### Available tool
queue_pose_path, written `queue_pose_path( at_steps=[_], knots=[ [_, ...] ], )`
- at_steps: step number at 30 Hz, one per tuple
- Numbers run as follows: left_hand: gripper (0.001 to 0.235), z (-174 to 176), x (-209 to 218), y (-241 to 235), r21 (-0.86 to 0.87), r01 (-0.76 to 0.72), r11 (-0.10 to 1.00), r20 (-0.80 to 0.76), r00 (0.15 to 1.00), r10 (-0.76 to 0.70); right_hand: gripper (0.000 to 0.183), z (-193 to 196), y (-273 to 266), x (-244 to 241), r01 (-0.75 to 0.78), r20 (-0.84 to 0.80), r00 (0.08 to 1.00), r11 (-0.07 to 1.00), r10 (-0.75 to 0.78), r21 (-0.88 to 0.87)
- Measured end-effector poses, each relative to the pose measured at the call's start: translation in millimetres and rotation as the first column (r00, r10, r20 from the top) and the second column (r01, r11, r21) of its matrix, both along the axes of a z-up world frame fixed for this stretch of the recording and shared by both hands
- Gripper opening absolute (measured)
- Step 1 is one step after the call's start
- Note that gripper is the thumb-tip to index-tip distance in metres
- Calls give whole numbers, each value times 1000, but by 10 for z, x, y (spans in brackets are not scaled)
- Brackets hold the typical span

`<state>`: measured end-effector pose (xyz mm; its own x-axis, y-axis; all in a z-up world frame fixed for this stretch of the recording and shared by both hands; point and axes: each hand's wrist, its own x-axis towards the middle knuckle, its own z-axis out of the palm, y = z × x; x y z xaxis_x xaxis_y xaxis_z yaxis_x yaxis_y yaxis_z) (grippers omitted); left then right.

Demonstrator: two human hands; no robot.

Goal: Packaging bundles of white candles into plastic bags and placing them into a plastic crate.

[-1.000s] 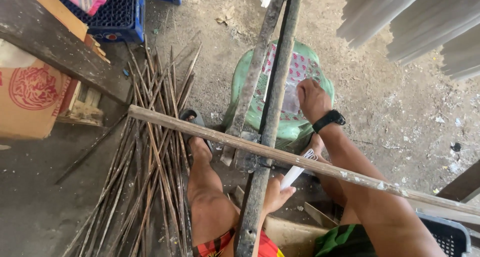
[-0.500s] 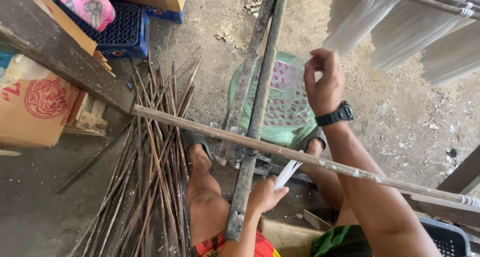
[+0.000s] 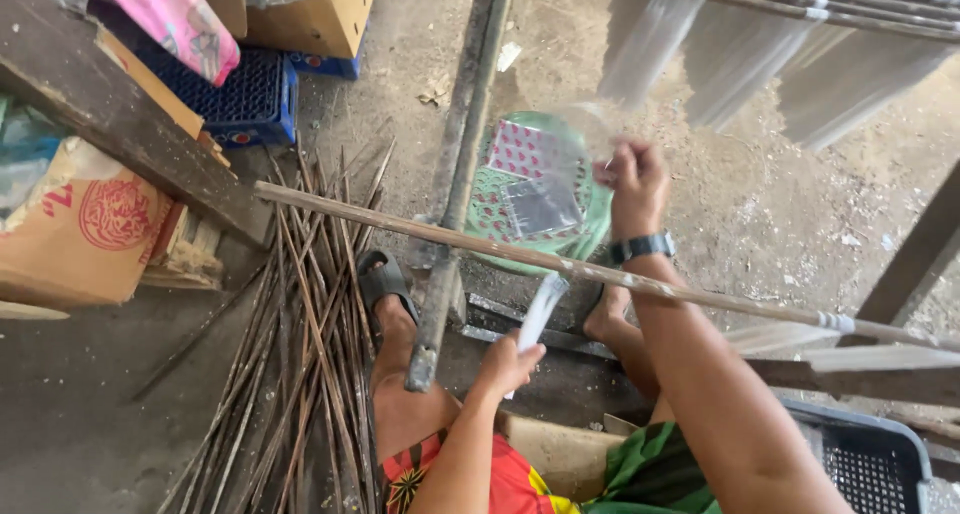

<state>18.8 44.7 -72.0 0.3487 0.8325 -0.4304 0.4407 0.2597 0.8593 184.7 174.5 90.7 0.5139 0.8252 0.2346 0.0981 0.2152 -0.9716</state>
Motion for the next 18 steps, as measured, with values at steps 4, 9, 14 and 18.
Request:
queue_pose_path(
  at_steps=[4,9,14,18],
  knots=[
    [30,-132,11,52,-101,-254,962,212,939,270,18,-898,-528,259,-39,238,966,971,97,-237],
    [23,307,-138,-151,-9,-246,969,252,938,240,13,-1049,-1614,160,106,326,940,829,96,-550],
    [16,503,-56,-464,31,-216,976,413,892,185,15,-918,-2294,159,17,6,1000,879,-16,-477],
    [21,1118,63,-827,45,-202,978,521,840,149,18,-502,-2725,30,-58,-213,976,909,-35,-412]
  ],
)
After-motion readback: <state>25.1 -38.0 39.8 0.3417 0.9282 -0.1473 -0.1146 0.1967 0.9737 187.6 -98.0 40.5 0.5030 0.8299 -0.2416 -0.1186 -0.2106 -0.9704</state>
